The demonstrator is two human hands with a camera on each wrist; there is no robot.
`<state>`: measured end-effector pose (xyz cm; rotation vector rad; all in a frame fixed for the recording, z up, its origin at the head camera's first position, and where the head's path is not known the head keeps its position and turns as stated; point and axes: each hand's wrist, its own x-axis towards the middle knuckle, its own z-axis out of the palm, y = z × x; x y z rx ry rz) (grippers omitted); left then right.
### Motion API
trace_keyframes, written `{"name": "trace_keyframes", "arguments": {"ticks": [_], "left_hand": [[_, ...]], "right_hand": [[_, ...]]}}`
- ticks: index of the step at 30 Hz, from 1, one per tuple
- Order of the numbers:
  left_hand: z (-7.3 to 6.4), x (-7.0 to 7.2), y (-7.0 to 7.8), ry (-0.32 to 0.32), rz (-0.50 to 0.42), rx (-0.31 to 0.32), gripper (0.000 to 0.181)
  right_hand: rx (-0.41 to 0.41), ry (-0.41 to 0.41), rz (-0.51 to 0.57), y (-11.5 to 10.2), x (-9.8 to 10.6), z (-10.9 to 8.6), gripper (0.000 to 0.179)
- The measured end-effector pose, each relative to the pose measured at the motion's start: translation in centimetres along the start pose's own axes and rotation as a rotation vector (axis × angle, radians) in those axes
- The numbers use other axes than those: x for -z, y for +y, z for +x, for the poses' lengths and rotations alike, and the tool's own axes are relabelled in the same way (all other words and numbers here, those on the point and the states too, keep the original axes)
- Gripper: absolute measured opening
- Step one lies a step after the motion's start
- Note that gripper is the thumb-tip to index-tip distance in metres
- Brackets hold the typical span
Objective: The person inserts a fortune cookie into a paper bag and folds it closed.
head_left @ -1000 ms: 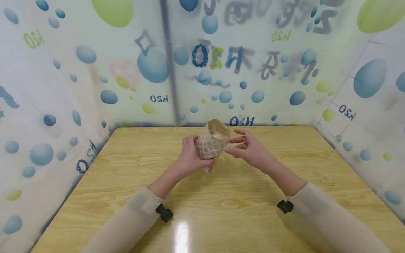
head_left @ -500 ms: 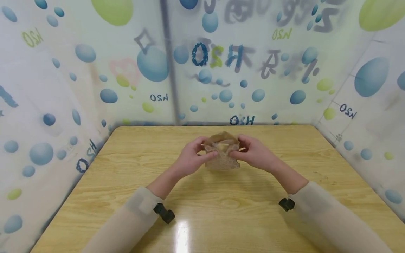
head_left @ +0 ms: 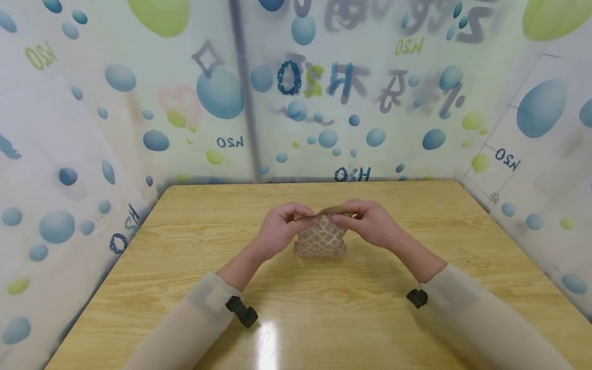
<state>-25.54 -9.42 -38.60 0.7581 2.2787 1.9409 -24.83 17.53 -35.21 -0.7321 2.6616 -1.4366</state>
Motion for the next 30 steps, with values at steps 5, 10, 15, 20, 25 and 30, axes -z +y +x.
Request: {"name": "trace_keyframes", "arguments": {"ticks": [5, 10, 15, 20, 25, 30], "left_hand": [[-0.3, 0.6, 0.6, -0.071, 0.059, 0.040, 0.053], [-0.5, 0.6, 0.6, -0.074, 0.129, -0.043, 0.071], [-1.2, 0.4, 0.3, -0.080, 0.273, -0.213, 0.069], [-1.6, 0.4, 0.3, -0.081, 0.393, -0.346, 0.049], [-1.6, 0.4, 0.3, -0.088, 0.433, -0.376, 0.042], [-1.5, 0.3, 0.4, -0.090, 0.479, -0.410, 0.035]], "right_hand": [[-0.009, -0.045, -0.002, -0.3, 0.2, -0.2, 0.027], [0.047, -0.037, -0.071, 0.0, 0.4, -0.3, 0.037], [0.201, 0.015, -0.152, 0.6, 0.4, -0.8, 0.066], [0.389, 0.047, -0.218, 0.6, 0.4, -1.0, 0.049], [0.415, 0.028, -0.230, 0.4, 0.4, -1.0, 0.039], [0.375, 0.011, -0.281, 0.1, 0.3, -1.2, 0.026]]}}
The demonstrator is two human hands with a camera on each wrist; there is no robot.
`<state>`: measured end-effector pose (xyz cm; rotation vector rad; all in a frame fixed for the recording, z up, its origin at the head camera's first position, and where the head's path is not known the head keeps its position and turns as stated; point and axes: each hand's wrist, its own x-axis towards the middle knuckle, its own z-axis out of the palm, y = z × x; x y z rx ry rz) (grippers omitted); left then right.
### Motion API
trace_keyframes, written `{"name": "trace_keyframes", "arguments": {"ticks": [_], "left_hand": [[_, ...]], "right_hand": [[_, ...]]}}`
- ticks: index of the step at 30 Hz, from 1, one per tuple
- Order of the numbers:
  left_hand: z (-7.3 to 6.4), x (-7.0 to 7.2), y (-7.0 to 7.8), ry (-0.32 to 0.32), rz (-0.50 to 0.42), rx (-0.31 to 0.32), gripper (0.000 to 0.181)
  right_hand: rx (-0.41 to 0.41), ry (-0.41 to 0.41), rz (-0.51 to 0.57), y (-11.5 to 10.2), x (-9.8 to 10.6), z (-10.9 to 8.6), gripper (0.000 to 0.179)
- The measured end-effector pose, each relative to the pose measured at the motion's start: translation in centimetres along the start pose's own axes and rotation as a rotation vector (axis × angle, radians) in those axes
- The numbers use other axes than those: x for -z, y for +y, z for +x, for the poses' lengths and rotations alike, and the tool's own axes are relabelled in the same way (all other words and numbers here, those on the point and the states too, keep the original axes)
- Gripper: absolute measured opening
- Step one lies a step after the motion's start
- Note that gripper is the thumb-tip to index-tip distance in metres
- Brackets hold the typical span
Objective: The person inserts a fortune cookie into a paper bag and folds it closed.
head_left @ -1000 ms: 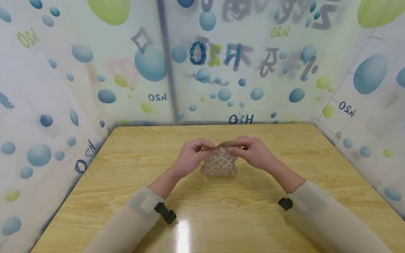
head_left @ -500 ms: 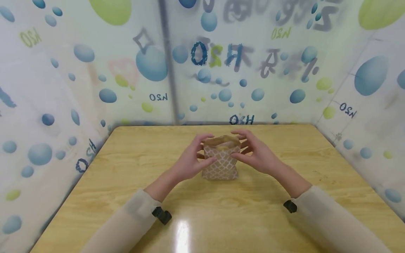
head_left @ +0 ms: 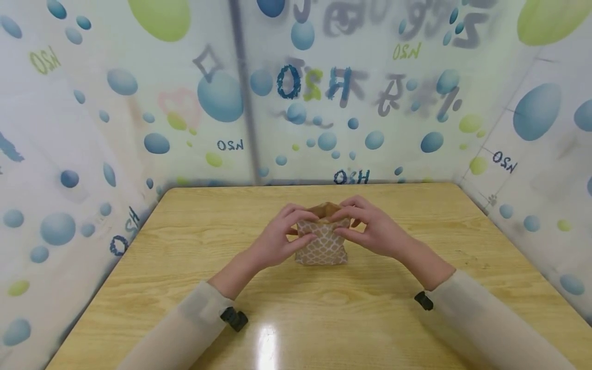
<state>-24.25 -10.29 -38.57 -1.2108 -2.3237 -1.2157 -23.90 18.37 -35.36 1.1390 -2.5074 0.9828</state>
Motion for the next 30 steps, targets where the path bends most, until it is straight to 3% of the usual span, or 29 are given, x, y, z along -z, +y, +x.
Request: {"name": "trace_keyframes", "arguments": {"ticks": [8, 14, 18, 25, 27, 30], "left_hand": [[0.0, -0.1, 0.0, 0.016, 0.054, -0.039, 0.022], [0.2, -0.3, 0.2, 0.067, 0.043, -0.044, 0.009], [0.0, -0.6, 0.2, 0.151, -0.037, 0.020, 0.009], [-0.2, -1.1, 0.5, 0.282, -0.218, 0.141, 0.010], [-0.1, -1.2, 0.7, 0.308, -0.274, 0.176, 0.011], [0.2, -1.1, 1.1, 0.331, -0.355, 0.221, 0.024]], "right_hand": [[-0.002, -0.036, -0.089, -0.4, -0.2, 0.0, 0.023], [0.061, -0.015, -0.127, -0.4, -0.3, 0.2, 0.015], [0.091, 0.039, -0.109, -0.2, -0.3, 0.1, 0.013], [0.142, 0.214, -0.034, 0.3, -1.2, 0.0, 0.021], [0.110, 0.234, -0.027, 0.1, -1.2, 0.0, 0.027], [-0.015, 0.220, 0.012, -0.2, -1.2, 0.2, 0.043]]}}
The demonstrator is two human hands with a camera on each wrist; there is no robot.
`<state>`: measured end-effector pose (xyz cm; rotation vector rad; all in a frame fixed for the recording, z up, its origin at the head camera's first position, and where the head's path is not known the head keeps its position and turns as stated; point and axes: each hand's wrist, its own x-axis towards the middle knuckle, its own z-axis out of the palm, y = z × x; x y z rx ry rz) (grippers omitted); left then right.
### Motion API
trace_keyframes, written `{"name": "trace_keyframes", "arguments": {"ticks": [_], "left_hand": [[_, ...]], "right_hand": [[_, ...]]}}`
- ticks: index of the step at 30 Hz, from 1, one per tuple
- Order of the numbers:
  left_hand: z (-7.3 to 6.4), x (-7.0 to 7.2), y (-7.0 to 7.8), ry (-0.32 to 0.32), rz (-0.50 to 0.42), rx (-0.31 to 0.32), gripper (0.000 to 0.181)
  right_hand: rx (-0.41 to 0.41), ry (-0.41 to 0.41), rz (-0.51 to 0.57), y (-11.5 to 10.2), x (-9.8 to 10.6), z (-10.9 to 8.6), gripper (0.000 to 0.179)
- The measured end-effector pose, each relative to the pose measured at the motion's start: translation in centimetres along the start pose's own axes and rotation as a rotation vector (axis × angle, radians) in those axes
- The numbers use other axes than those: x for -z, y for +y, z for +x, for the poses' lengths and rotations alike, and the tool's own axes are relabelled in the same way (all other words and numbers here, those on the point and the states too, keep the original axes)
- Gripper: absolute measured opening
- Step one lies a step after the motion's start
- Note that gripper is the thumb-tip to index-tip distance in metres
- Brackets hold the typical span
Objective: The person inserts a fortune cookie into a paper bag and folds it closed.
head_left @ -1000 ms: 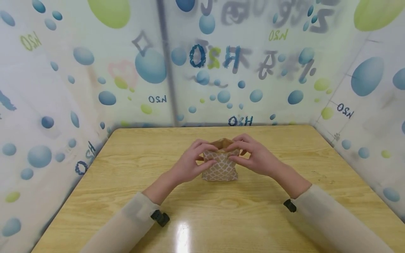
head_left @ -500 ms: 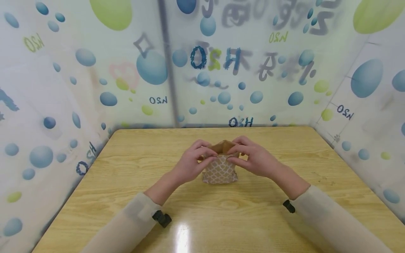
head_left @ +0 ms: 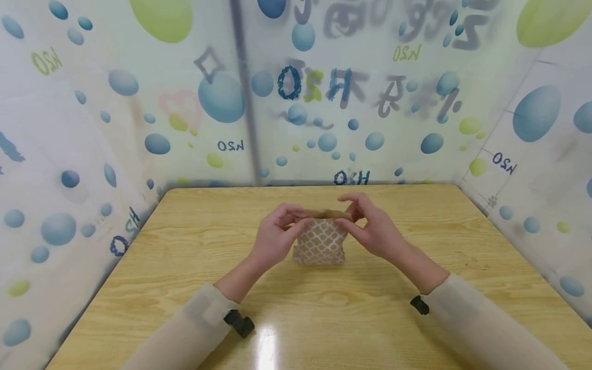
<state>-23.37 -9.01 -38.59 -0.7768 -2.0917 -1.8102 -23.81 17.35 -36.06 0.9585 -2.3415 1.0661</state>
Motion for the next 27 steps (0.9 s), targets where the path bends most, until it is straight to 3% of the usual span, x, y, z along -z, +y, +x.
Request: {"name": "trace_keyframes", "arguments": {"ticks": [3, 7, 10, 14, 19, 27], "left_hand": [[0.2, 0.0, 0.1, 0.002, -0.038, 0.022, 0.039], [0.3, 0.0, 0.0, -0.024, -0.033, 0.038, 0.044], [0.4, 0.1, -0.3, -0.063, -0.034, 0.082, 0.043], [0.5, 0.1, -0.7, -0.105, -0.059, 0.176, 0.024], [0.5, 0.0, -0.9, -0.094, -0.116, 0.269, 0.009], [0.7, 0.0, -0.7, -0.090, -0.119, 0.269, 0.011]], "right_hand": [[-0.154, -0.055, 0.065, -0.1, 0.0, 0.2, 0.047], [-0.251, -0.109, 0.124, 0.3, -0.3, 0.2, 0.021], [-0.244, -0.098, 0.142, 0.6, -0.6, 0.1, 0.011], [-0.227, -0.073, 0.153, 0.8, -1.0, -0.1, 0.010], [-0.243, -0.076, 0.174, 0.8, -1.0, -0.1, 0.010], [-0.315, -0.109, 0.257, 0.5, -0.7, 0.0, 0.008]]}}
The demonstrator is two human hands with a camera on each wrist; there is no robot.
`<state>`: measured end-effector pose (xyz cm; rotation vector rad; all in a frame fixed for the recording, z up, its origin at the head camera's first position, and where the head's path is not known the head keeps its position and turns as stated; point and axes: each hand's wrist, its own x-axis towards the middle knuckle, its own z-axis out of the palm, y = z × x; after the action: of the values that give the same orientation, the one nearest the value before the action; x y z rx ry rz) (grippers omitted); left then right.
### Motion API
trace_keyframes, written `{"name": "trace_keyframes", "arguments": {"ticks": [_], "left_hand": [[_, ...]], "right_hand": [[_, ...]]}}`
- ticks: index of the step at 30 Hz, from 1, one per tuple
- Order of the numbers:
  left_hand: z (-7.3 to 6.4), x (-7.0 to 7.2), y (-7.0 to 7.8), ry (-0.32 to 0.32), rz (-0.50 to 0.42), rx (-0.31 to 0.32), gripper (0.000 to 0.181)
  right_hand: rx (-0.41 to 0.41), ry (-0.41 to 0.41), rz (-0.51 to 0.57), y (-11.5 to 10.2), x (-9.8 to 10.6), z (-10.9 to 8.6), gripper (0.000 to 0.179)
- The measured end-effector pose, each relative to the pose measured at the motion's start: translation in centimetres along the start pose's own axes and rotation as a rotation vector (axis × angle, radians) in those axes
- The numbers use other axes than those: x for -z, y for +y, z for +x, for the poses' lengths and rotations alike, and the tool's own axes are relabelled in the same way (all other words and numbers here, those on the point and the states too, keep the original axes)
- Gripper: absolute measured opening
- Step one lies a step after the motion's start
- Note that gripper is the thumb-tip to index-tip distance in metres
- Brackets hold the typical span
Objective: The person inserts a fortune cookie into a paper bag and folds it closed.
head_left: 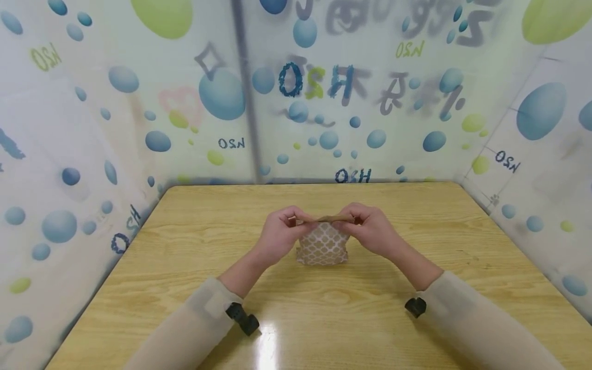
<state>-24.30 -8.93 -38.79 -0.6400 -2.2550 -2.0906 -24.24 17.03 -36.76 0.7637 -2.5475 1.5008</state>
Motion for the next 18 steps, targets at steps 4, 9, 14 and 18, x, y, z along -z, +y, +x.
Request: {"name": "trace_keyframes", "arguments": {"ticks": [4, 9, 14, 18], "left_hand": [[0.05, 0.13, 0.02, -0.005, 0.003, 0.001, 0.012], [-0.02, 0.29, -0.24, -0.002, 0.047, 0.005, 0.012], [-0.06, 0.38, -0.37, -0.010, 0.049, -0.001, 0.012], [0.03, 0.63, -0.51, -0.024, 0.044, -0.014, 0.013]], "right_hand": [[-0.014, 0.021, -0.015, 0.23, -0.06, 0.12, 0.010], [0.001, 0.045, -0.042, 0.58, -0.10, 0.03, 0.008], [0.018, 0.023, -0.050, 0.64, 0.03, -0.07, 0.010], [-0.030, -0.015, 0.027, 0.73, 0.23, -0.11, 0.020]]}}
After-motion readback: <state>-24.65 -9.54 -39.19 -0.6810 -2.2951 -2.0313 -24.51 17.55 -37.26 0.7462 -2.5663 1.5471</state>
